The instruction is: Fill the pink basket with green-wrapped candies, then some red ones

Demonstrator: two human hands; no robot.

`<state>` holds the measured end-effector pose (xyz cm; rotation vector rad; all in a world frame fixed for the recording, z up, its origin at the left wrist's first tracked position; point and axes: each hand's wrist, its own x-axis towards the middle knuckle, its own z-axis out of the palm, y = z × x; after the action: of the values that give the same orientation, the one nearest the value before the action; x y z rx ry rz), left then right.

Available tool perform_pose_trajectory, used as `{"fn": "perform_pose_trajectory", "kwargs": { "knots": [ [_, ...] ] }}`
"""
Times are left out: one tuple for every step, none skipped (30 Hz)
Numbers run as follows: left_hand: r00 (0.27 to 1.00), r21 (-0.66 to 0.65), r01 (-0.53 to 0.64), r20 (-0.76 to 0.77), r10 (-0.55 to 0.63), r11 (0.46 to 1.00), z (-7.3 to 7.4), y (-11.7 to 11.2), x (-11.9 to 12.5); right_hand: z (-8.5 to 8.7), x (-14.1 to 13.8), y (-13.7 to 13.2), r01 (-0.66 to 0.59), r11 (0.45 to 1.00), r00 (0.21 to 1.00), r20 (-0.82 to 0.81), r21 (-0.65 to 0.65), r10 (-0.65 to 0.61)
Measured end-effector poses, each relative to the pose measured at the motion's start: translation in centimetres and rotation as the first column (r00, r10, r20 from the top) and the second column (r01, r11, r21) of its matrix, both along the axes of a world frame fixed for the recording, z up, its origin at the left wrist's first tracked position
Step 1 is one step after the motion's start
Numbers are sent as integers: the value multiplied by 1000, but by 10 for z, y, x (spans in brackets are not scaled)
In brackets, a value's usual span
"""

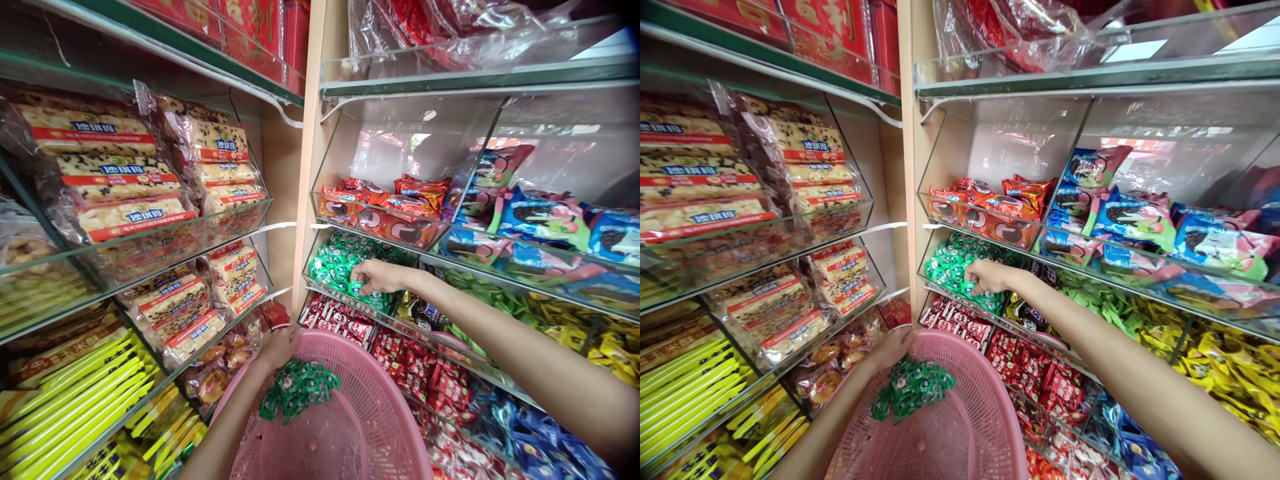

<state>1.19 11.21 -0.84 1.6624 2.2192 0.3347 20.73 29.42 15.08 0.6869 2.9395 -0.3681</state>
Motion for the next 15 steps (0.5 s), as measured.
{"fn": "perform_pose_trajectory", "kwargs": {
  "knots": [
    [1000, 3, 1, 1, -1, 1000, 0, 0, 0, 0, 0, 0, 1, 1000, 1000, -5, -4, -1],
    [1000, 7, 2, 2, -2, 1000, -1, 0, 0, 0, 0, 0, -1, 1000, 1000, -15, -10, 1],
    [1000, 8, 1, 3, -1, 1000, -1, 1, 0, 0, 0, 0, -5, 1000, 999, -32, -18, 4],
    [1000, 9, -1, 3, 1, 1000, -2, 1, 0, 0, 0, 1, -9, 1000, 998, -56, -25, 7],
    [1000, 10, -2, 2, 2, 1000, -3, 2, -1, 0, 0, 2, -10, 999, 997, -82, -33, 8],
    [1000, 11, -1, 3, 1, 1000, -4, 2, -1, -1, 1, 4, -9, 999, 994, -108, -41, 4],
    [1000, 14, 1, 4, -1, 1000, -5, 2, -1, -1, 1, 5, -2, 999, 991, -130, -51, -5],
    [1000, 18, 3, 6, -3, 1000, -6, 3, -2, -2, 1, 6, 11, 998, 989, -146, -59, -20],
    [1000, 21, 6, 7, -6, 1000, -7, 3, -2, -2, 1, 6, 27, 998, 988, -153, -61, -36],
    [1000, 24, 9, 10, -9, 1000, -7, 3, -2, -2, 1, 6, 40, 998, 987, -151, -53, -48],
    [1000, 24, 10, 12, -11, 1000, -8, 3, -2, -2, 1, 5, 47, 998, 989, -140, -33, -51],
    [1000, 21, 11, 13, -11, 1000, -8, 3, -3, -2, 1, 4, 45, 999, 992, -121, 0, -45],
    [1000, 18, 10, 15, -11, 1000, -9, 3, -3, -1, 2, 2, 38, 998, 995, -95, 41, -34],
    [1000, 14, 10, 19, -10, 1000, -9, 3, -3, -1, 2, 1, 27, 996, 998, -64, 83, -22],
    [1000, 11, 7, 22, -8, 1000, -9, 3, -3, -1, 2, -1, 19, 993, 999, -32, 120, -16]
  ]
}}
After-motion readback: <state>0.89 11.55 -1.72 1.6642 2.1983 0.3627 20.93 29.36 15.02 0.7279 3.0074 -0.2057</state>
